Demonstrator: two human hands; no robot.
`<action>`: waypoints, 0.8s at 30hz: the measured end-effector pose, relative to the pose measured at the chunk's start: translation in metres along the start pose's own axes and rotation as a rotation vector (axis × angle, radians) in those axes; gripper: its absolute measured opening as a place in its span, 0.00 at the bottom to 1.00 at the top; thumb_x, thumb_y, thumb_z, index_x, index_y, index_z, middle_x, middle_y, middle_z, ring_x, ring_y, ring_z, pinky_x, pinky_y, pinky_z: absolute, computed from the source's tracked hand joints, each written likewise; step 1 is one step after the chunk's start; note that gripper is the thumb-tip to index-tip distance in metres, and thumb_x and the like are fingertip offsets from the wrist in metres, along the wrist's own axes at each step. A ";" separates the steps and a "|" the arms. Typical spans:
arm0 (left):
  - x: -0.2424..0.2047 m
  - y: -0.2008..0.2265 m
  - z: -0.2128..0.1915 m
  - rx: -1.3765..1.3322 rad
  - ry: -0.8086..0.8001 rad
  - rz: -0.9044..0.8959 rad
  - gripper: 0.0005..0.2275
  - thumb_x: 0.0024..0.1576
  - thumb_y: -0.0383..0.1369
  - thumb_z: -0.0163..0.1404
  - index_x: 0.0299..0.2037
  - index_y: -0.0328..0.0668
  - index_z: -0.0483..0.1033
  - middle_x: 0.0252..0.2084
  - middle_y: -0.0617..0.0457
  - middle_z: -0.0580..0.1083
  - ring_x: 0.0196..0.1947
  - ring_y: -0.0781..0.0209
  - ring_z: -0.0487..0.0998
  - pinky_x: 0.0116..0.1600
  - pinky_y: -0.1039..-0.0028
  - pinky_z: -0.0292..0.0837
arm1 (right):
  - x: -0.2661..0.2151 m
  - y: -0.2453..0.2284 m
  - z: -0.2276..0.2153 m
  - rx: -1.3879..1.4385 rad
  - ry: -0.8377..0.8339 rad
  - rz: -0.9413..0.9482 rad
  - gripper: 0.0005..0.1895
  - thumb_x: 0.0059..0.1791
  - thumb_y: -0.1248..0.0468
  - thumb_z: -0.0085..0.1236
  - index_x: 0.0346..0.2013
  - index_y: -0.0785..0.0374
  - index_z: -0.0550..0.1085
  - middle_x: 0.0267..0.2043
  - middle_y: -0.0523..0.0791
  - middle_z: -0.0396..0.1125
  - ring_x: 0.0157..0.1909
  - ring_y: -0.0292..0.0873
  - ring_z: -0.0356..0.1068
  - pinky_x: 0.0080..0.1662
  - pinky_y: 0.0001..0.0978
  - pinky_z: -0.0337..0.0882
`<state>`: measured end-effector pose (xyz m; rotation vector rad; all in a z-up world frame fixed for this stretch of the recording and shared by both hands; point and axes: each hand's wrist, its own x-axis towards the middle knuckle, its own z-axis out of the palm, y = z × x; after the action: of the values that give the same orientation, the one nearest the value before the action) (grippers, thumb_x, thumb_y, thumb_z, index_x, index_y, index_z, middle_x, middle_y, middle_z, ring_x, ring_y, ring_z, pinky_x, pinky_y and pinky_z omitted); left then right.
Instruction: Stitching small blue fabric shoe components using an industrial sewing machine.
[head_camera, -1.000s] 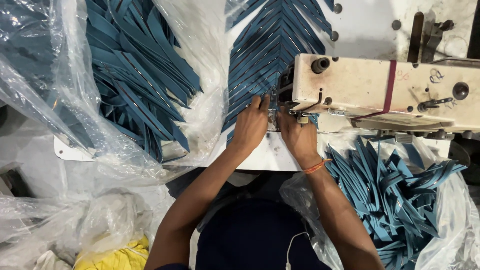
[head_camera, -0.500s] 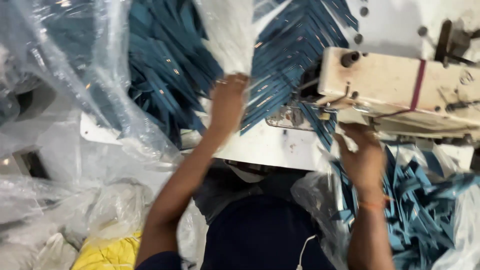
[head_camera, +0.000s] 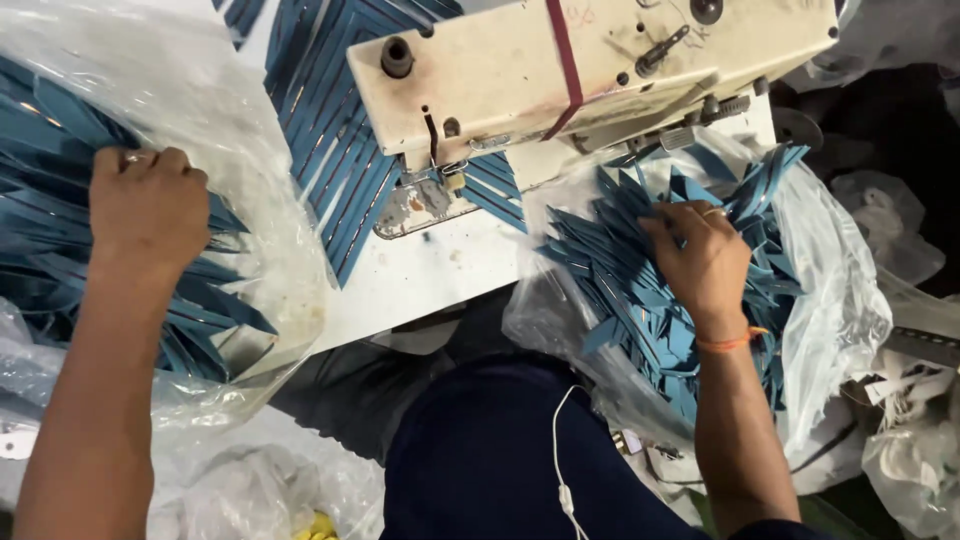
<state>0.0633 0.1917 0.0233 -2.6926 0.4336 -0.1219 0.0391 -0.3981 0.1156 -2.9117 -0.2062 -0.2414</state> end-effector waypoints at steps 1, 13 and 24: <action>-0.001 0.000 -0.001 0.053 -0.011 0.023 0.05 0.57 0.32 0.52 0.32 0.50 0.82 0.41 0.58 0.78 0.51 0.62 0.80 0.61 0.66 0.64 | -0.003 0.003 0.008 0.050 -0.003 0.067 0.08 0.56 0.55 0.63 0.45 0.54 0.82 0.46 0.44 0.76 0.46 0.50 0.76 0.47 0.40 0.74; -0.013 0.060 -0.110 -0.572 0.236 -0.270 0.06 0.62 0.32 0.52 0.46 0.52 0.80 0.36 0.52 0.78 0.28 0.52 0.79 0.33 0.63 0.74 | 0.038 -0.013 0.036 -0.295 -0.139 -0.221 0.20 0.45 0.51 0.66 0.50 0.51 0.83 0.39 0.50 0.71 0.39 0.54 0.73 0.41 0.47 0.71; 0.034 0.193 -0.063 -1.207 0.299 -0.478 0.09 0.61 0.32 0.53 0.50 0.44 0.77 0.39 0.43 0.79 0.33 0.42 0.81 0.36 0.57 0.75 | 0.027 -0.092 0.080 0.131 -0.048 -0.443 0.11 0.51 0.70 0.58 0.49 0.62 0.75 0.38 0.52 0.70 0.34 0.56 0.71 0.35 0.47 0.72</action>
<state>0.0322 -0.0105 0.0025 -3.9462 -0.1706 -0.5537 0.0632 -0.2881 0.0615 -2.7083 -0.8432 -0.2151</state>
